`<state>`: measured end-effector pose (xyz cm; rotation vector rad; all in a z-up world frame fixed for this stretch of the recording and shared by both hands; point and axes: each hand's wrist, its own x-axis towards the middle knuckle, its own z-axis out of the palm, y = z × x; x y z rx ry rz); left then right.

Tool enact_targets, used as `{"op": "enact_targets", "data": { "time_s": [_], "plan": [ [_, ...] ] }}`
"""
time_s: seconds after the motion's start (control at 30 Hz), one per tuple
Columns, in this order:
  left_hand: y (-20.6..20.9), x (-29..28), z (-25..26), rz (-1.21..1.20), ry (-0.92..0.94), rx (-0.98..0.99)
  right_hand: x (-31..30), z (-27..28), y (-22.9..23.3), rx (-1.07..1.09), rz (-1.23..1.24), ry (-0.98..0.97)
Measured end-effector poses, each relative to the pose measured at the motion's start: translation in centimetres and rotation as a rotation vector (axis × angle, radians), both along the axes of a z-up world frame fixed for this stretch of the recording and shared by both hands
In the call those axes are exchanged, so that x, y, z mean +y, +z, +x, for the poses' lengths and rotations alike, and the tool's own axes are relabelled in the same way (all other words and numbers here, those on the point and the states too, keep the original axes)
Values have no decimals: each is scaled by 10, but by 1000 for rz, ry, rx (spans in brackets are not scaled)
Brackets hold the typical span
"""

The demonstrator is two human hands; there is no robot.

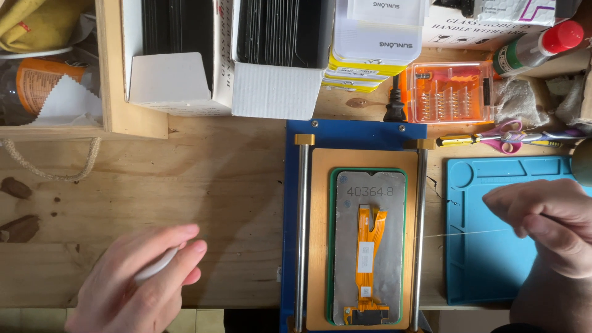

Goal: The person handles a small white circular component and a thin wire over a blue mat. They then move to a blue device holding a smartphone screen and use the wire to work on the screen's edge.

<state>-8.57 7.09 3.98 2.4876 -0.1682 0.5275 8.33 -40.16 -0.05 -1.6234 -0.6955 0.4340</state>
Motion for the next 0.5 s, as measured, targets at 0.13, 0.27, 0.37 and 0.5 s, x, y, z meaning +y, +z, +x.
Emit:
{"op": "enact_targets", "data": {
  "time_s": [0.13, 0.27, 0.37, 0.5],
  "plan": [
    [-29, 18, 53, -334, -340, -234, -36, 15, -24, -1, 75, -44],
    [-48, 8, 78, -505, -381, -231, -82, 17, -57, -27, 31, -121],
    [-60, 1, 84, -600, -329, -164, -154, 28, -104, -4, 153, -191],
    [-73, 9, 84, -572, -239, -187, -278, 14, -183, 139, 250, -167]
  ]
}}
